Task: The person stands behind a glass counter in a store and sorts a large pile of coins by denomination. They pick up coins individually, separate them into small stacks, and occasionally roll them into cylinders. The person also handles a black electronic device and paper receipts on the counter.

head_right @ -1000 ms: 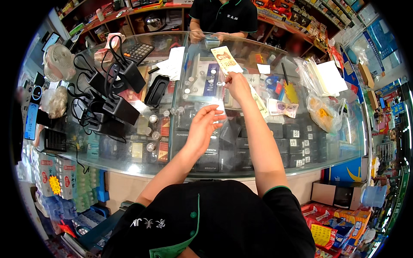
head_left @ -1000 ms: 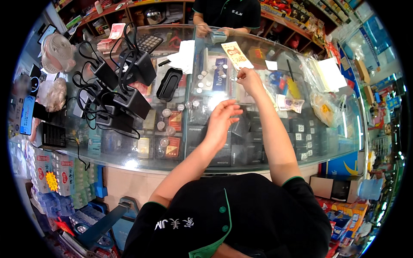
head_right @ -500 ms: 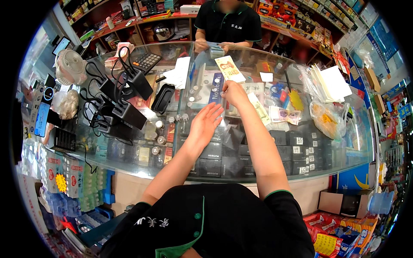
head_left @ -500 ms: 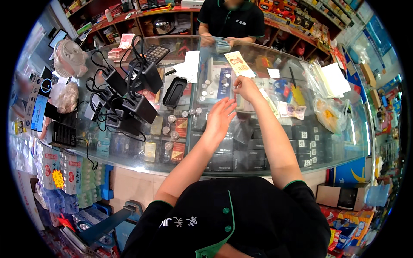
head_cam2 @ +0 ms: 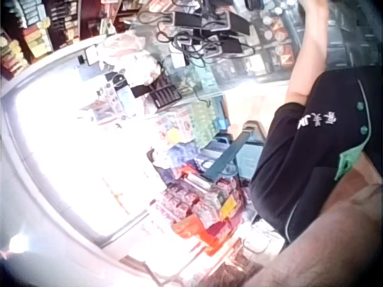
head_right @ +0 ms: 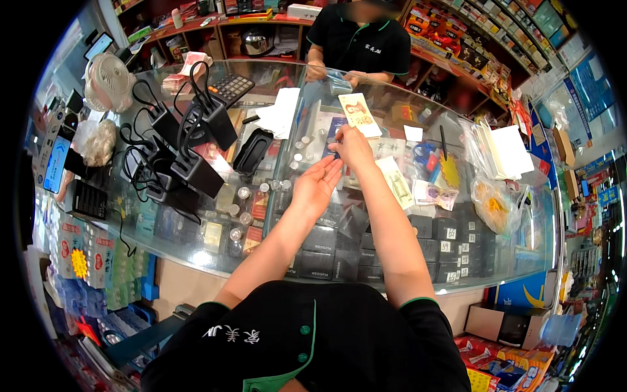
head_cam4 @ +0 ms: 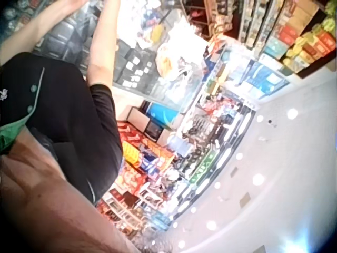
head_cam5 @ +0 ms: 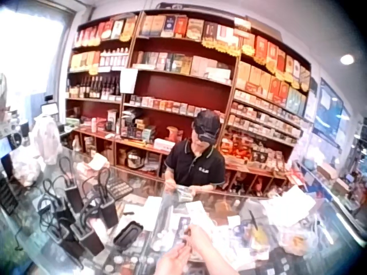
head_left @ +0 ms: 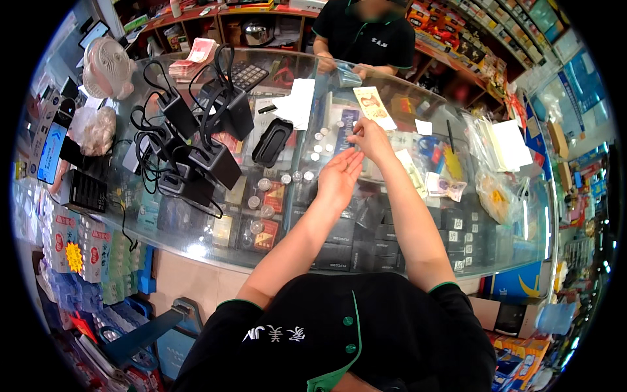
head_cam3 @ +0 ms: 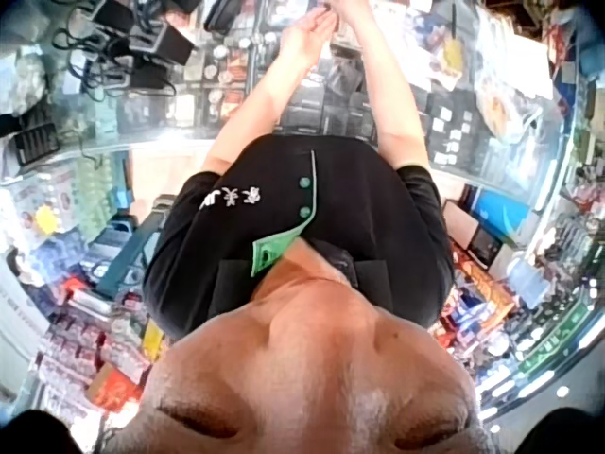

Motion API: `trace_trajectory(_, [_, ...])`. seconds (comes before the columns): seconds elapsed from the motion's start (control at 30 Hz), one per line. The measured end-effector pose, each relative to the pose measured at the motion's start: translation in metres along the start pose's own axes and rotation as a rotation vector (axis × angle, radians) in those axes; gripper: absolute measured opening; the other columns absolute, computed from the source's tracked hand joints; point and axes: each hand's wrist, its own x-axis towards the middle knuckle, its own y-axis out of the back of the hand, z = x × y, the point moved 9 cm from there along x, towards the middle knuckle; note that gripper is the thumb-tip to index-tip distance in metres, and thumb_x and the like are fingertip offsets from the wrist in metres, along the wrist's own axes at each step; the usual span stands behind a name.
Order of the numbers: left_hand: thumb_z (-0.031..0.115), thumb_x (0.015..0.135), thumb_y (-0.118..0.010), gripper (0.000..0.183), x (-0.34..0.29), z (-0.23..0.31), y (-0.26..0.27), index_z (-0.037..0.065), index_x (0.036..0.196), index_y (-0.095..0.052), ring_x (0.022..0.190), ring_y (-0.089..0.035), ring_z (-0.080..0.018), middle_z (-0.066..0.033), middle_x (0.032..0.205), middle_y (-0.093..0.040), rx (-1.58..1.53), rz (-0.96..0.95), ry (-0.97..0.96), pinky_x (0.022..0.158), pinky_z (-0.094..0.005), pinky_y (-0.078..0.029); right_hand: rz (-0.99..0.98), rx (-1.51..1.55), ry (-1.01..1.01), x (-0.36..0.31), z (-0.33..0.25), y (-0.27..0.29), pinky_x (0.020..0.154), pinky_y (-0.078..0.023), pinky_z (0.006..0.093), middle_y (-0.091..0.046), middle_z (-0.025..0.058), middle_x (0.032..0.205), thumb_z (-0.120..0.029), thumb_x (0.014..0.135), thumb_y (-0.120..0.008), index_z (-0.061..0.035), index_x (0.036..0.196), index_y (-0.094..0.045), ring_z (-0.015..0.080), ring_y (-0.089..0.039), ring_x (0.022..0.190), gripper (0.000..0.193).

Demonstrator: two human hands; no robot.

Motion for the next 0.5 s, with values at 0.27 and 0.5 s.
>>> trace_trajectory(0.27, [0.001,0.096,-0.041,0.035,-0.010,0.003,0.003,-0.008,0.130,-0.039,0.124,-0.050,-0.0288,-0.0207,0.130,-0.051,0.144,0.048,-0.075,0.103,-0.0376,-0.039,-0.204,0.459,-0.025,0.011,-0.001,-0.019,0.054,-0.047,0.0301,-0.062,0.0051,0.072,-0.008,0.074,-0.076,-0.0024,0.084,-0.061,0.0144,-0.061,0.066,0.019])
trace_trajectory(0.5, [0.020,0.102,-0.034,0.043,-0.008,0.004,0.008,-0.006,0.136,-0.034,0.130,-0.042,-0.0286,-0.0205,0.139,-0.040,-0.007,0.109,-0.093,0.109,-0.0423,-0.029,-0.225,0.180,0.070,0.011,-0.030,-0.027,0.061,-0.047,0.0335,-0.061,0.0064,0.072,-0.005,0.072,-0.073,-0.0021,0.085,-0.059,0.0196,-0.059,0.068,0.019])
